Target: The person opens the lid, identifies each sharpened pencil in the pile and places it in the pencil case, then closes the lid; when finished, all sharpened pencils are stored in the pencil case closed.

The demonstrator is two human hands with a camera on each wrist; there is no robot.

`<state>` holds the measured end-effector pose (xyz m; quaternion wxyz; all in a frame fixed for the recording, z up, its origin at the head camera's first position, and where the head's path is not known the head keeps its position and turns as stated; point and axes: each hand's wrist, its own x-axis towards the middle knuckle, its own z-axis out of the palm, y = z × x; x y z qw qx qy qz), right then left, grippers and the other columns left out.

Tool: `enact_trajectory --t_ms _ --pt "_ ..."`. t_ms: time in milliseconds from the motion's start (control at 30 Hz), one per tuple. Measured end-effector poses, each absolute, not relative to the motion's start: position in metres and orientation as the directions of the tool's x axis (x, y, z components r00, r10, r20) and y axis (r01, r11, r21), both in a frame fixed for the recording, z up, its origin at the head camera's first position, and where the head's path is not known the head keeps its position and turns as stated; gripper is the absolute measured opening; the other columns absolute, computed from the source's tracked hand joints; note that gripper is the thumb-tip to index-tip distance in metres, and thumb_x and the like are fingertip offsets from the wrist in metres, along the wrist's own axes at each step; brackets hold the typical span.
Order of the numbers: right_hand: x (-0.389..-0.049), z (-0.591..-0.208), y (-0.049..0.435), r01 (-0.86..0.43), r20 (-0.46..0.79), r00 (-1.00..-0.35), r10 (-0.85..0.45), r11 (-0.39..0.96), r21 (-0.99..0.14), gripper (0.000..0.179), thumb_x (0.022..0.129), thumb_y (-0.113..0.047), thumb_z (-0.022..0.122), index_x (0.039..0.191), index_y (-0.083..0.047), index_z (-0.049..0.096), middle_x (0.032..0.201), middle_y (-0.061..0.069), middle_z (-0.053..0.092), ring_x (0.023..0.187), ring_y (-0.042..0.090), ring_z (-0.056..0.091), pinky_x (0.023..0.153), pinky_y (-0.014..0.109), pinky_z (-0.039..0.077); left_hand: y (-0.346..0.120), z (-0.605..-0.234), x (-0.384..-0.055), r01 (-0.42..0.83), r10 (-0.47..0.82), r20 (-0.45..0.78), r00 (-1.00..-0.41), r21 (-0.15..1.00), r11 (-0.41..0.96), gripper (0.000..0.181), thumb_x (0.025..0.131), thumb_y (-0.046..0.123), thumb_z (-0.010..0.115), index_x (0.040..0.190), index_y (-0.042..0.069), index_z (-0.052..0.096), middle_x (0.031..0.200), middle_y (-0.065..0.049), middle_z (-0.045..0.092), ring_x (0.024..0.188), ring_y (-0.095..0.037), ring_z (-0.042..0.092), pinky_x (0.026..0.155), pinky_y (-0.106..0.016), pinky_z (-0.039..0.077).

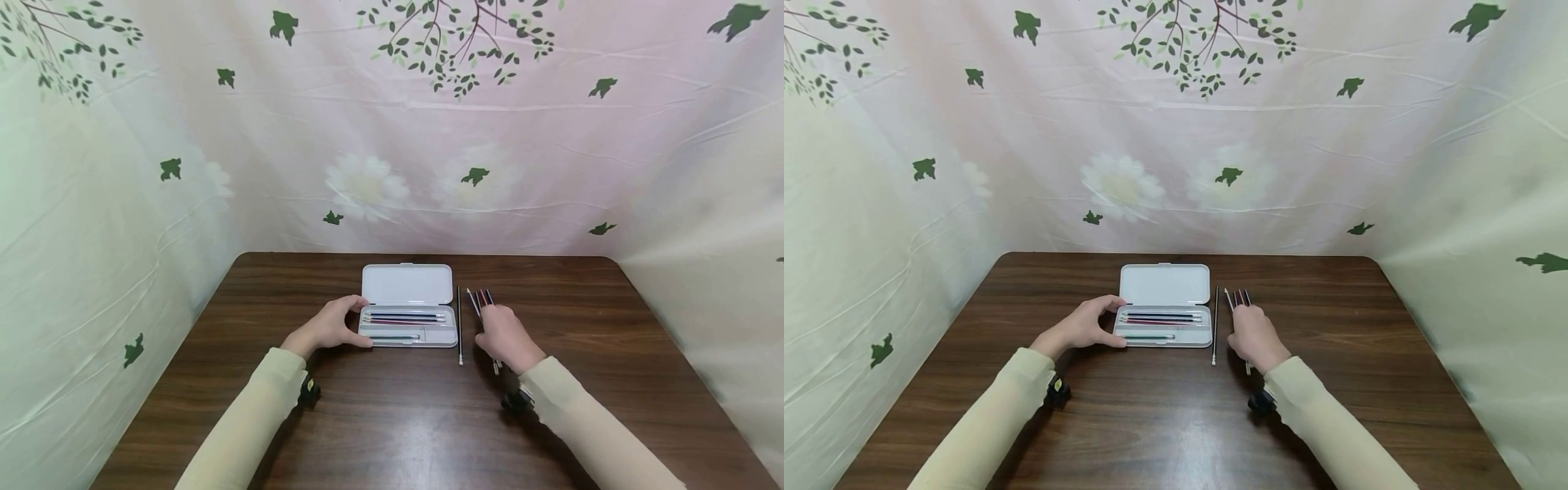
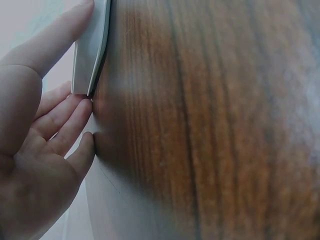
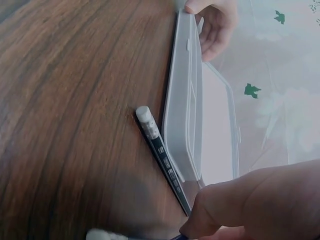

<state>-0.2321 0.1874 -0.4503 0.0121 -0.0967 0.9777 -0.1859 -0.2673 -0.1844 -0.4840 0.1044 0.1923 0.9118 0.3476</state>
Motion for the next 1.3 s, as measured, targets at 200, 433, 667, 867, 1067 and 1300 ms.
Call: enact_trajectory --t_ms 200,433,667,867,1067,1300 --pt "-0.23 -0.445 0.193 -0.18 -0.015 -0.98 -0.197 0.919 -0.351 0.012 0.077 0.001 0.07 0.074 -0.003 0.059 0.077 0.012 0.056 0.066 0.026 0.054 0.058 0.039 0.049 -0.184 -0.483 -0.267 0.275 0.421 -0.058 -0.905 0.674 0.686 0.084 0.071 0.042 0.099 0.14 0.012 0.06 0.129 -0.003 0.064 0.124 -0.022 0.056 0.115 -0.047 0.041" --pt "-0.23 -0.445 0.196 -0.22 0.004 -0.972 -0.235 0.905 -0.364 0.018 0.082 -0.002 0.071 0.099 -0.001 0.068 0.079 0.007 0.061 0.071 0.024 0.057 0.061 0.039 0.049 -0.183 -0.483 -0.267 0.279 0.422 -0.054 -0.905 0.673 0.685 0.085 0.071 0.041 0.099 0.14 0.012 0.06 0.129 -0.003 0.064 0.124 -0.022 0.057 0.114 -0.047 0.042" --pt "-0.23 -0.447 0.193 -0.28 0.055 -0.958 -0.282 0.872 -0.403 0.021 0.085 -0.001 0.07 0.105 -0.008 0.071 0.093 0.006 0.07 0.078 0.022 0.061 0.067 0.041 0.052 -0.184 -0.484 -0.268 0.273 0.415 -0.057 -0.908 0.671 0.69 0.085 0.07 0.042 0.099 0.14 0.013 0.059 0.129 -0.003 0.064 0.124 -0.022 0.056 0.115 -0.046 0.042" --pt "-0.233 -0.449 0.185 -0.361 0.159 -0.933 -0.324 0.837 -0.411 0.022 0.083 0.003 0.069 0.101 -0.009 0.075 0.092 0.004 0.073 0.081 0.02 0.064 0.071 0.046 0.055 -0.184 -0.484 -0.268 0.276 0.419 -0.056 -0.906 0.672 0.687 0.085 0.071 0.042 0.099 0.14 0.012 0.059 0.129 -0.003 0.064 0.124 -0.022 0.057 0.115 -0.046 0.042" --pt "-0.239 -0.45 0.173 -0.431 0.226 -0.902 -0.369 0.813 -0.392 0.025 0.084 0.005 0.069 0.103 -0.008 0.079 0.098 0.006 0.076 0.09 0.023 0.069 0.079 0.048 0.058 -0.185 -0.485 -0.268 0.278 0.419 -0.052 -0.906 0.672 0.686 0.085 0.071 0.043 0.099 0.14 0.013 0.059 0.129 -0.003 0.064 0.124 -0.022 0.057 0.114 -0.046 0.042" --pt "-0.246 -0.454 0.161 -0.472 0.221 -0.881 -0.418 0.801 -0.368 0.029 0.084 0.01 0.068 0.104 -0.006 0.081 0.106 0.011 0.077 0.096 0.025 0.071 0.082 0.048 0.059 -0.185 -0.486 -0.269 0.281 0.42 -0.053 -0.906 0.667 0.69 0.086 0.071 0.045 0.098 0.141 0.013 0.059 0.129 -0.001 0.064 0.124 -0.02 0.056 0.113 -0.047 0.043"
